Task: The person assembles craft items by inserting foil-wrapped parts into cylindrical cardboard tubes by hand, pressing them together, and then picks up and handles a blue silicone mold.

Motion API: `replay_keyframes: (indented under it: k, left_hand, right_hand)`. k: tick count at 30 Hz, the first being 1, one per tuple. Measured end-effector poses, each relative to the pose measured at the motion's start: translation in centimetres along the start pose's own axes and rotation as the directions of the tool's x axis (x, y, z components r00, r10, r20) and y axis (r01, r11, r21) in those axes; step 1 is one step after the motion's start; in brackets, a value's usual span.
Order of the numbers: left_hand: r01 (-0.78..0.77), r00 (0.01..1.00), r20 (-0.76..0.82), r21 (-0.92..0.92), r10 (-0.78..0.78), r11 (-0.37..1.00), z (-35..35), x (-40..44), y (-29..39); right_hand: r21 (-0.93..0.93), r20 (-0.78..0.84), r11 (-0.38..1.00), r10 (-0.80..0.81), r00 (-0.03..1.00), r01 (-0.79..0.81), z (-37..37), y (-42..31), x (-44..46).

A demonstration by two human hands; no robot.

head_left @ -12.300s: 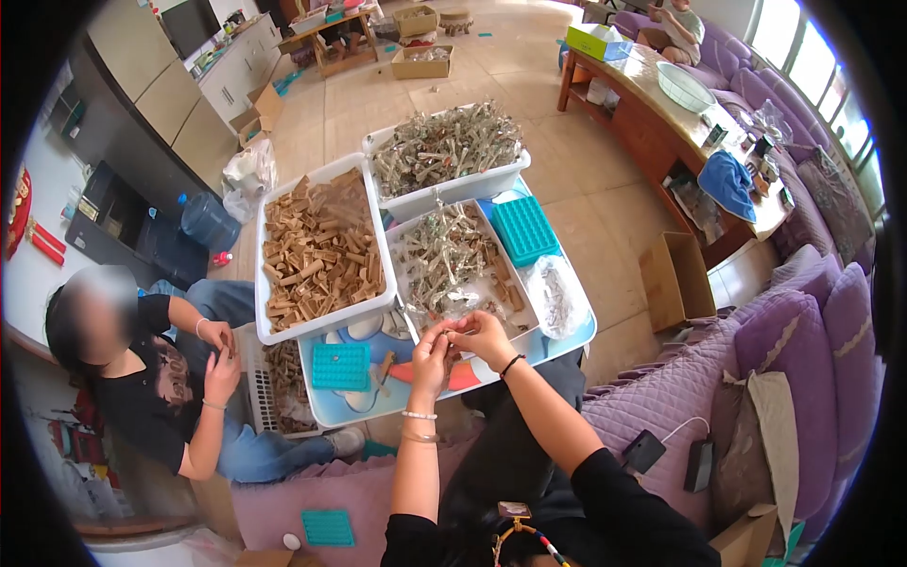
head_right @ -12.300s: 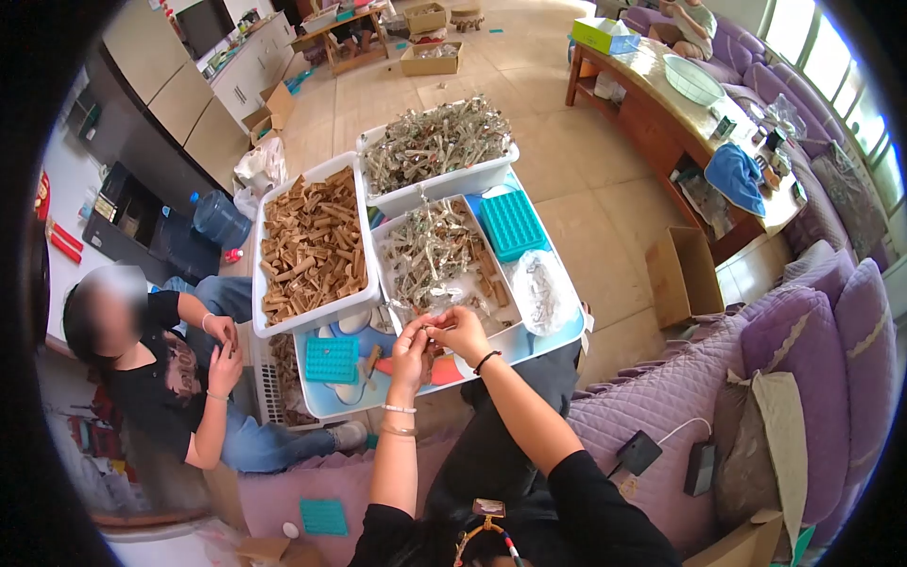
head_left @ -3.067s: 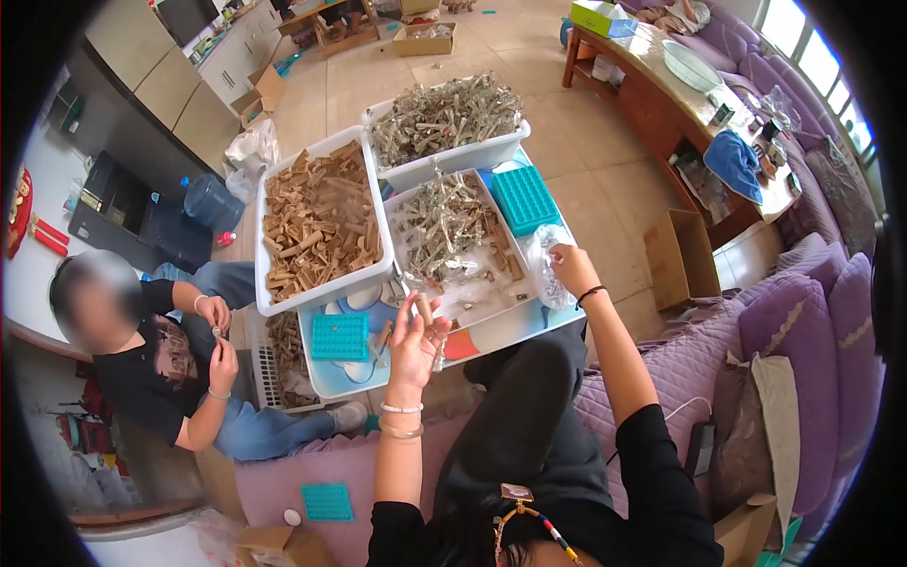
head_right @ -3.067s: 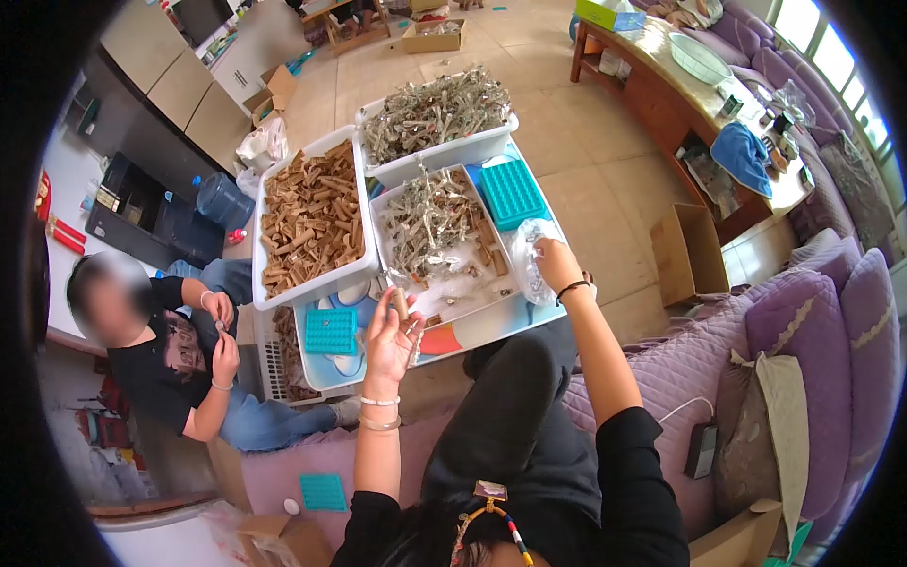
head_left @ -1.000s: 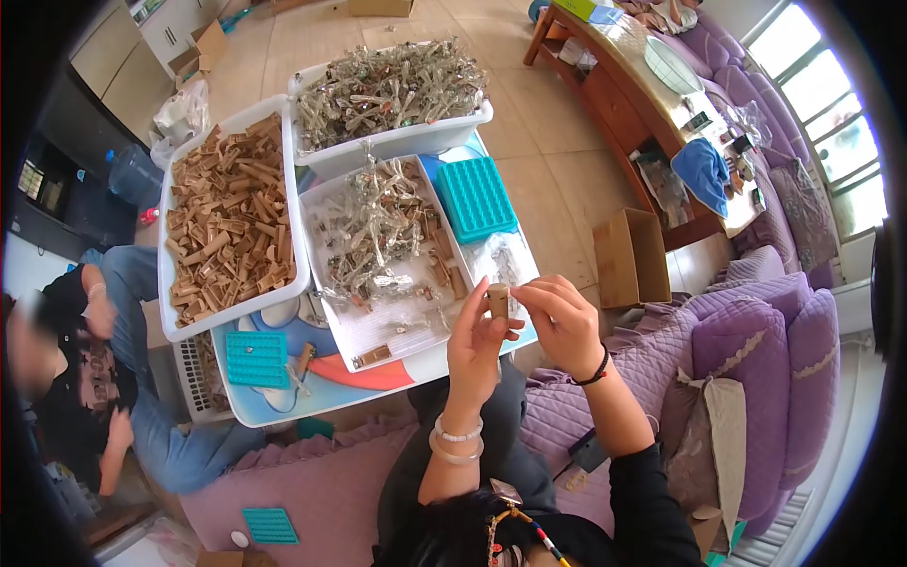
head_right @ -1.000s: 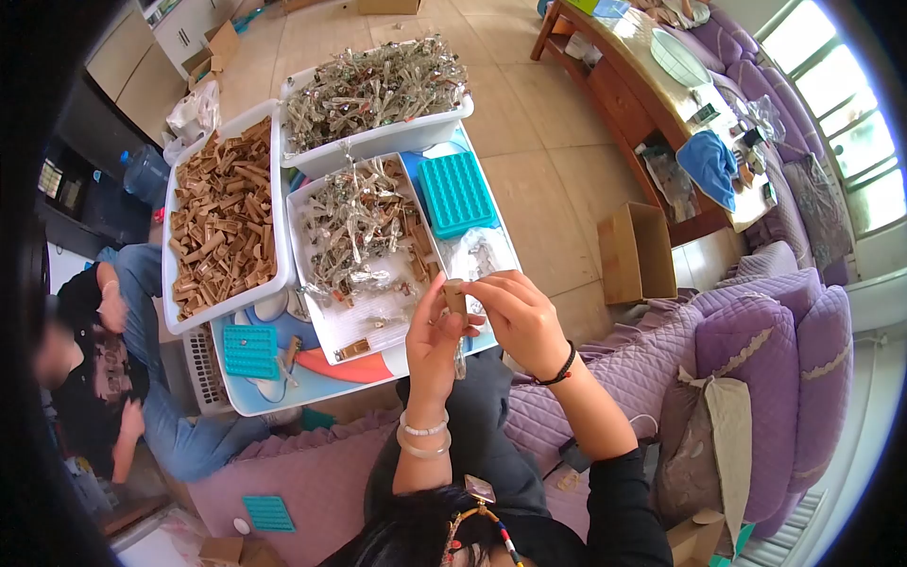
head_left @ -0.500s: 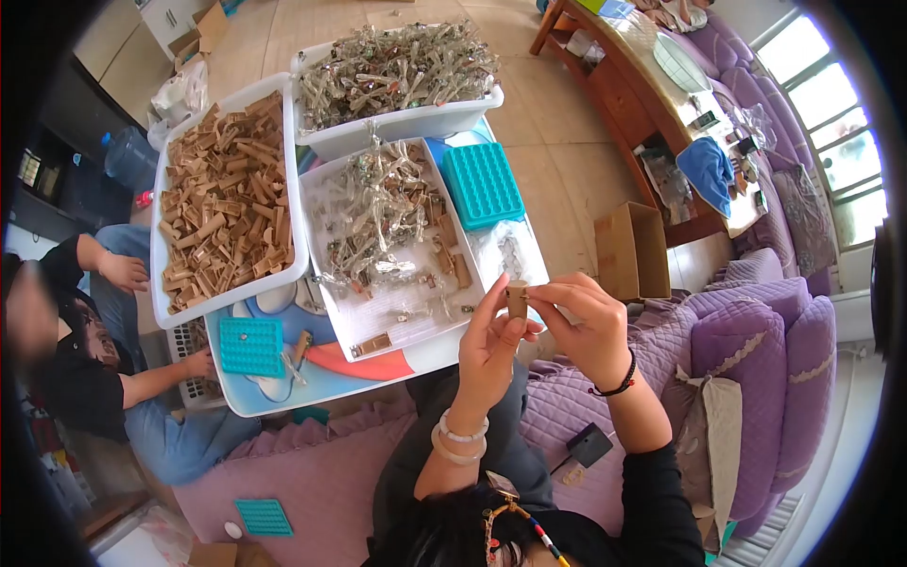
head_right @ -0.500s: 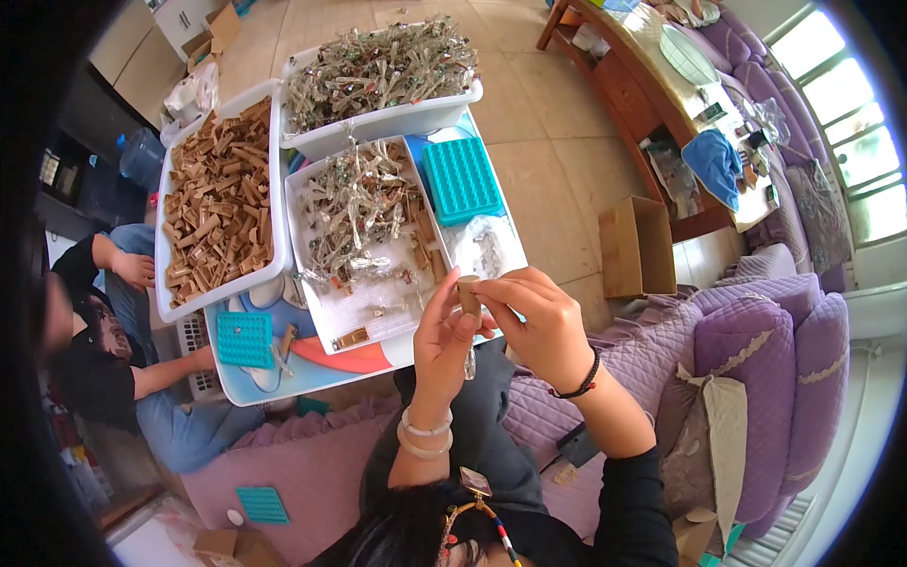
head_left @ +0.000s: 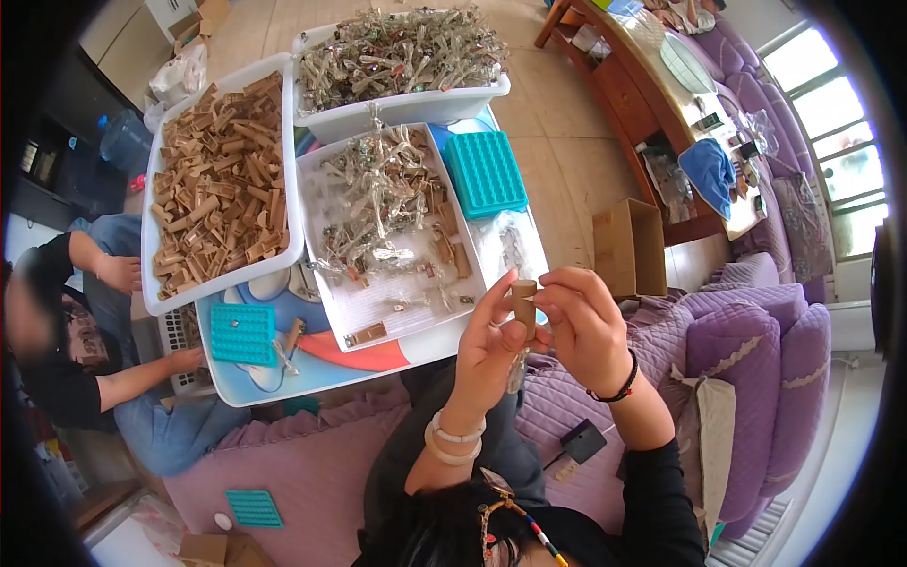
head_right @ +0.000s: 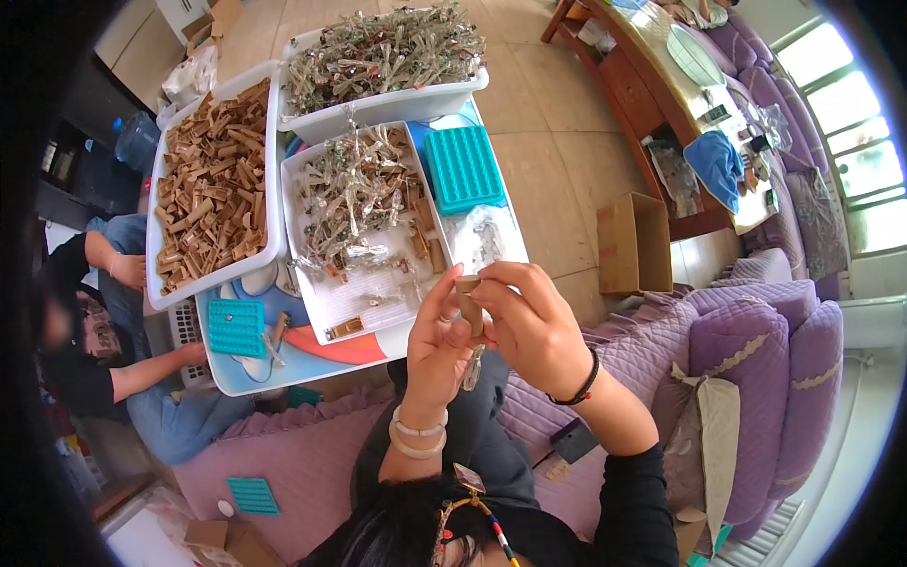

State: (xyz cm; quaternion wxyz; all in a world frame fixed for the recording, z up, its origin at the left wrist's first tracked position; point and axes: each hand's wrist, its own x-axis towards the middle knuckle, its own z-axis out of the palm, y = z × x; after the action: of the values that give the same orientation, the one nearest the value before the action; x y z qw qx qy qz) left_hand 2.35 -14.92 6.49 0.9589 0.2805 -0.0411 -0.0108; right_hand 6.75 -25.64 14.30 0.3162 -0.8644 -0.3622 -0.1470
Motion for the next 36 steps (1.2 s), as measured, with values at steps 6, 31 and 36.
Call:
replay_keyframes:
  k: [6,31,36]
  left_hand:
    - [-0.055,0.998,0.008,0.025,0.055,0.998,0.3,0.0,0.0]
    - [-0.194,0.979,-0.05,0.07,0.197,0.979,-0.1,-0.7,-0.1]
    - [-0.204,0.977,-0.062,-0.003,0.204,0.979,-0.4,-0.8,-0.3]
  right_hand:
    - [-0.235,0.068,0.969,-0.063,0.996,0.077,0.0,-0.9,0.3]
    - [0.035,0.036,0.999,-0.012,0.999,0.011,0.7,-1.0,1.2]
    - [0.243,0.019,0.953,0.181,0.983,-0.18,1.0,-0.7,1.4]
